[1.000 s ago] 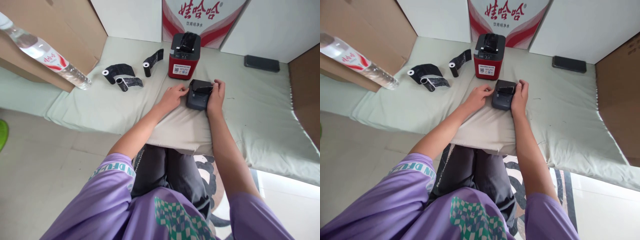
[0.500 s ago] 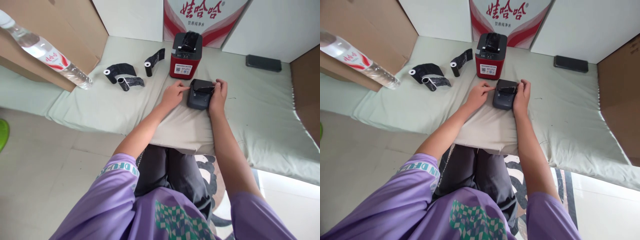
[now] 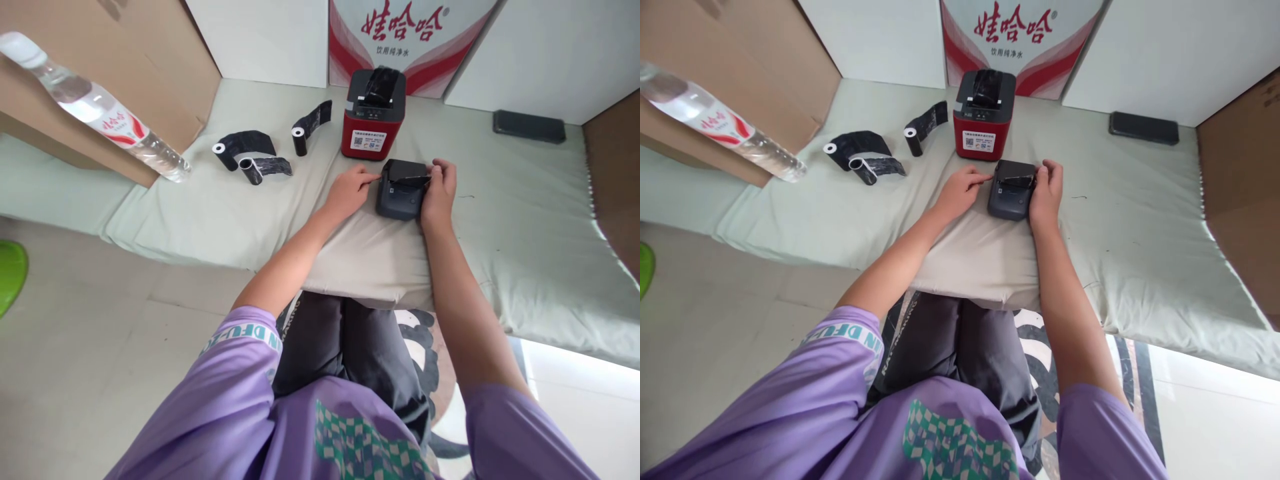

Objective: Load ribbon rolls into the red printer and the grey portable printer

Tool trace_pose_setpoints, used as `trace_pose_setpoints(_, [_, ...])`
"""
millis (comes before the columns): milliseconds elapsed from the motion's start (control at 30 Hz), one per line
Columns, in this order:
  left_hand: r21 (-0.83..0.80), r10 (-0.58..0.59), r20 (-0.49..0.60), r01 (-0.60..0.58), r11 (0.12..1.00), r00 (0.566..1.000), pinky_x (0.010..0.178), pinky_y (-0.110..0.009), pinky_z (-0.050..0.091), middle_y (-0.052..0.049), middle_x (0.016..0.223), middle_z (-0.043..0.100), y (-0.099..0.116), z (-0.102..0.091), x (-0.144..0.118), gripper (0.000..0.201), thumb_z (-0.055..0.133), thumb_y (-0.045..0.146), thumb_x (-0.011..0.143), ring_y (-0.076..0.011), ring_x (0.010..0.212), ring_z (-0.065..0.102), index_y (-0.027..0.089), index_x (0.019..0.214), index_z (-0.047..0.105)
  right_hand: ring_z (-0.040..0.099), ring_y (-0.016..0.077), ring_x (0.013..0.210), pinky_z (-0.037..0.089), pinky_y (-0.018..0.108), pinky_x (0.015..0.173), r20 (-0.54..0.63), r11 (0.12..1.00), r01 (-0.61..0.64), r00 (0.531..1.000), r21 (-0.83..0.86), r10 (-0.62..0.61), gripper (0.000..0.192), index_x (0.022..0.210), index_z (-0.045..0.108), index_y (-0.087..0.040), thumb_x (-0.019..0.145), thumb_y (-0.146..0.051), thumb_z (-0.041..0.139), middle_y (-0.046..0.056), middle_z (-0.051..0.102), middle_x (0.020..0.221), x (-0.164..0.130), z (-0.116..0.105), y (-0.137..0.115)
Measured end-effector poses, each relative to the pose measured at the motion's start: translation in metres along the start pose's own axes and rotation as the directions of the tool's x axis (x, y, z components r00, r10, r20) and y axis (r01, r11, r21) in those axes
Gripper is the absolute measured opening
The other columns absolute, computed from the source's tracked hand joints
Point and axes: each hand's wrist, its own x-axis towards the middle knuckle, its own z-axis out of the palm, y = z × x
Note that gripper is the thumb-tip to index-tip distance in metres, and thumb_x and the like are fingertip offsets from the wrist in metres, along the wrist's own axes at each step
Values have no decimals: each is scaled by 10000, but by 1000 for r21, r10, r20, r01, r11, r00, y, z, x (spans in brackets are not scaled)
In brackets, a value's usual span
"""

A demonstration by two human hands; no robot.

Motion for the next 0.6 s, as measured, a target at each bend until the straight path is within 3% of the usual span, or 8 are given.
trace_pose_setpoints(333, [65,18,36,-20,998,999,984,-364,550,-80,1167,760,7,-5,-3,498,420,109,972,-219,1042,710,257,1243,811,693,257,1143,513,548,1139,-19,1000,28,999,-1,-28,415,1184,620,-256,983,-594,488,72,713,1157,2,-1,3])
trace_pose_setpoints(600, [34,-10,4,10,999,1000,1048,-402,535,-108,1222,764,15,-2,-4,396,461,133,993,-257,1144,704,209,1225,772,667,270,1288,497,547,1185,79,999,21,997,46,-24,351,1191,626,-288,952,-530,541,58,705,1268,3,-3,2])
